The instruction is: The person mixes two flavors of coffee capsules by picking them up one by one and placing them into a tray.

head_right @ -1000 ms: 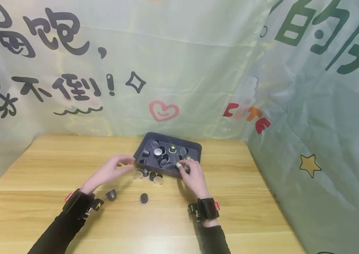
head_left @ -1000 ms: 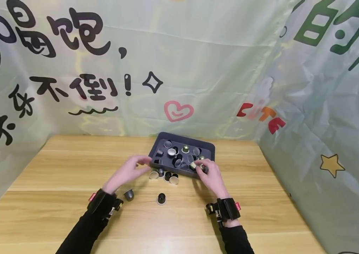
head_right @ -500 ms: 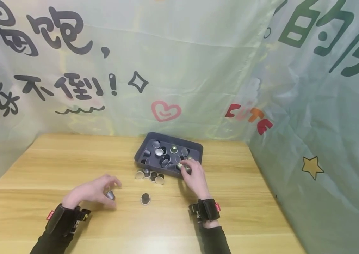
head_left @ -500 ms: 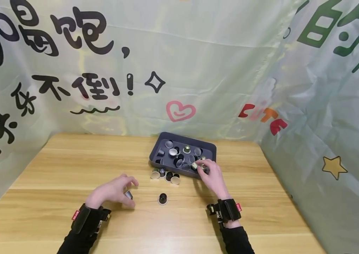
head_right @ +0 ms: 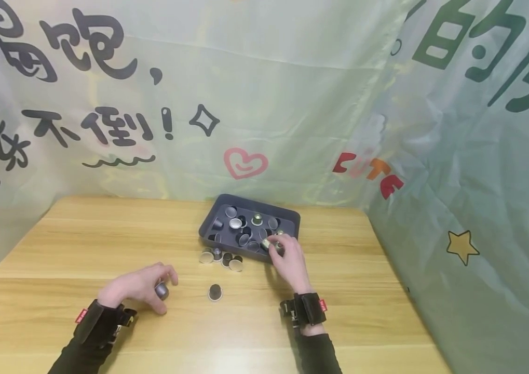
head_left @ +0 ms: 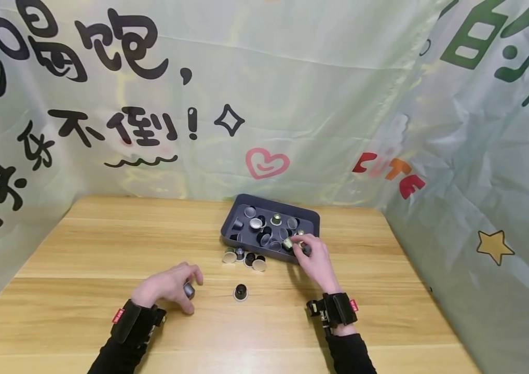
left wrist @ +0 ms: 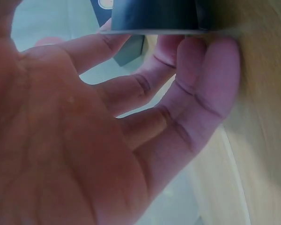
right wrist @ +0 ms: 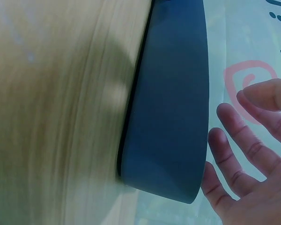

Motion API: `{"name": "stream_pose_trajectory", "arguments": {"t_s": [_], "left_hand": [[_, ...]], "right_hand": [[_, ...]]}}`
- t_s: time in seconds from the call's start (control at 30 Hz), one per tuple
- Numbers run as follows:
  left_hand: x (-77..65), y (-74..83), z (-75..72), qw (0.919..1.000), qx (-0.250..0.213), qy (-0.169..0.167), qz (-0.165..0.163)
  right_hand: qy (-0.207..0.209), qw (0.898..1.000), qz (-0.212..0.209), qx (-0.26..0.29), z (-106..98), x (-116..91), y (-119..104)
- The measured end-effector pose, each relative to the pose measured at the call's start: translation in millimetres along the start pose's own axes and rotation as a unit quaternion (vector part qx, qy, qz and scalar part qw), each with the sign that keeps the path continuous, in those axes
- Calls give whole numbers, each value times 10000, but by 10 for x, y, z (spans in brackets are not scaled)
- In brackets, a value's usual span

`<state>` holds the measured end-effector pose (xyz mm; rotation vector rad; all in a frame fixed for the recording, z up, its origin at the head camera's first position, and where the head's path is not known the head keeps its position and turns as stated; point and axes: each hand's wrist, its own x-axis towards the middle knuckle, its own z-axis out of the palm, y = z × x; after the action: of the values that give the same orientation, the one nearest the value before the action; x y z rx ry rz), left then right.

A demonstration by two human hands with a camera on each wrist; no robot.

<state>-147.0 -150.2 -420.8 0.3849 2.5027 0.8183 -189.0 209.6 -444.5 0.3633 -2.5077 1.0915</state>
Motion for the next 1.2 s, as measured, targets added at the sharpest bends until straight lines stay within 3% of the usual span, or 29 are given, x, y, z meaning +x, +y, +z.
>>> {"name": "stream_pose_trajectory", "arguments": {"t_s": [1.2], "left_hand": [[32, -63, 2, 9985, -135, 264, 450]], "right_hand": [[-87, 9999, 87, 63, -22, -2, -16]]}}
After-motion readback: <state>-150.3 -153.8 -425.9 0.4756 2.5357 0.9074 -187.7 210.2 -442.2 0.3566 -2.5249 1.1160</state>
